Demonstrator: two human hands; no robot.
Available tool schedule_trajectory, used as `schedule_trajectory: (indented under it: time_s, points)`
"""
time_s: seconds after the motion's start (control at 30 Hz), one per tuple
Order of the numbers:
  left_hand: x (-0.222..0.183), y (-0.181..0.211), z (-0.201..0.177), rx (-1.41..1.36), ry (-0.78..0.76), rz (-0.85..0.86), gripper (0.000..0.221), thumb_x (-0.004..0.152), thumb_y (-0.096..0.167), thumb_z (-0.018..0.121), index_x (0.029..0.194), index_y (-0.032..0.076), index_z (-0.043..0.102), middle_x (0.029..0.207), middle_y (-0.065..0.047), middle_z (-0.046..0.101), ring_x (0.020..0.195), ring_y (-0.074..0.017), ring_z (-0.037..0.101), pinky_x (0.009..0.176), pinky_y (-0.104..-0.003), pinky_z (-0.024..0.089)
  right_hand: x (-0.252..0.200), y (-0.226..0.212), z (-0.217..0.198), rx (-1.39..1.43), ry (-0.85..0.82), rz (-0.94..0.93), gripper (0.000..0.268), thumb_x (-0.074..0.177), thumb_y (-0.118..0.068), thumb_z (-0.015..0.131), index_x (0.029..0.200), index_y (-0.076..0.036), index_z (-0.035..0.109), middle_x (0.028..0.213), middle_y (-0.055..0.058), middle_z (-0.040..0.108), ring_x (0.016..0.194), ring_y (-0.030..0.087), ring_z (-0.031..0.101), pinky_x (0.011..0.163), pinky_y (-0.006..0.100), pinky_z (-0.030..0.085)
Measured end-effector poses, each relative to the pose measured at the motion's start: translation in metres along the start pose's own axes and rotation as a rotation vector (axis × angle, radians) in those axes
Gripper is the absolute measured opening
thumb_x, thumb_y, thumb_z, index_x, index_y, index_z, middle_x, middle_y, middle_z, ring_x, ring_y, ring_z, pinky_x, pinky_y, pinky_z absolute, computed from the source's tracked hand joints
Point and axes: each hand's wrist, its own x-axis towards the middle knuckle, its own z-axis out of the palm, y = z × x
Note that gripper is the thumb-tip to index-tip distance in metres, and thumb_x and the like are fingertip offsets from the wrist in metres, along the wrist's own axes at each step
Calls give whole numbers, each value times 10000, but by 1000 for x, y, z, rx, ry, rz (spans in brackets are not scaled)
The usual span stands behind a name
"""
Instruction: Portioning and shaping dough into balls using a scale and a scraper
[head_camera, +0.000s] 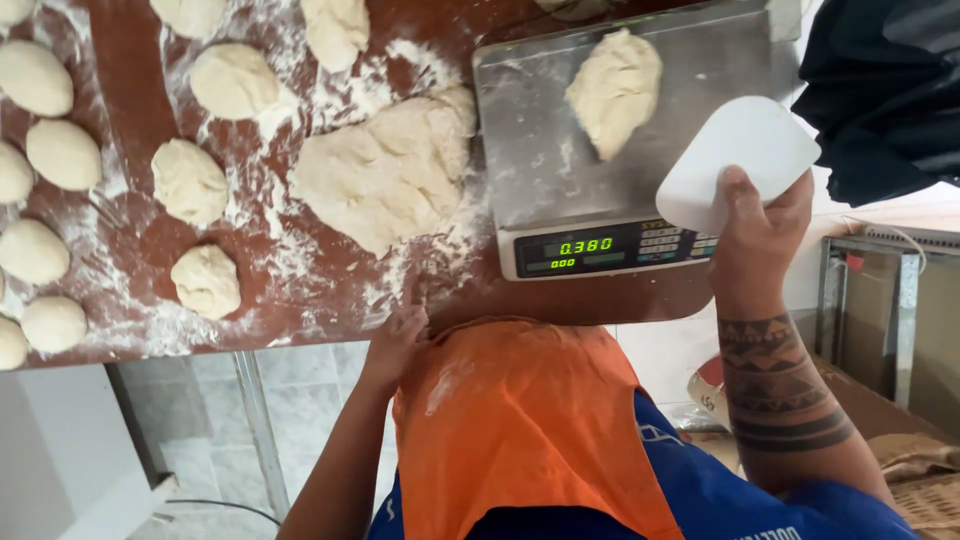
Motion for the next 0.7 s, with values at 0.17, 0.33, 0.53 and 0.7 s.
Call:
schedule_trajectory:
  time_s: [0.17, 0.33, 0.53, 0.7]
  points:
    - [31, -38, -27, 54, 121, 16, 521, 932, 546, 533, 1211, 131, 679, 1224, -80, 720, 1166, -264, 659, 955, -395, 455, -13, -31, 51, -34, -229, -234, 459, 1055, -17, 567, 1487, 25, 417, 1436, 215, 523, 1326, 352, 530, 1142, 465, 459]
    - [52, -53, -57, 96, 165, 121, 536, 970, 565, 496, 1314, 175, 625, 1199, -69, 647, 1050, -265, 649, 859, -435, 486, -22, -48, 76, -48, -273, -258, 403, 1139, -33, 609, 1471, 32, 389, 1390, 248, 529, 1260, 377, 574, 1007, 486, 576]
    - [61, -74, -70, 84, 149, 92, 534, 931, 589, 532, 1276, 196, 643, 1338, -98, 657, 1159, -296, 654, 917, -459, 488, 51, 1, 27, -904, -323, -557, 333, 1187, -213, 744, 1066, 22, 543, 977, 191, 635, 846, 346, 638, 637, 446, 446]
    - [51, -58, -69, 71, 84, 81, 579, 936, 534, 538, 1370, 162, 631, 1420, -66, 633, 1292, -265, 603, 1035, -439, 463, 75, -23, 45, -1396, -772, -491, 367, 1126, -365, 639, 944, -48, 607, 872, 137, 638, 739, 360, 621, 562, 461, 408]
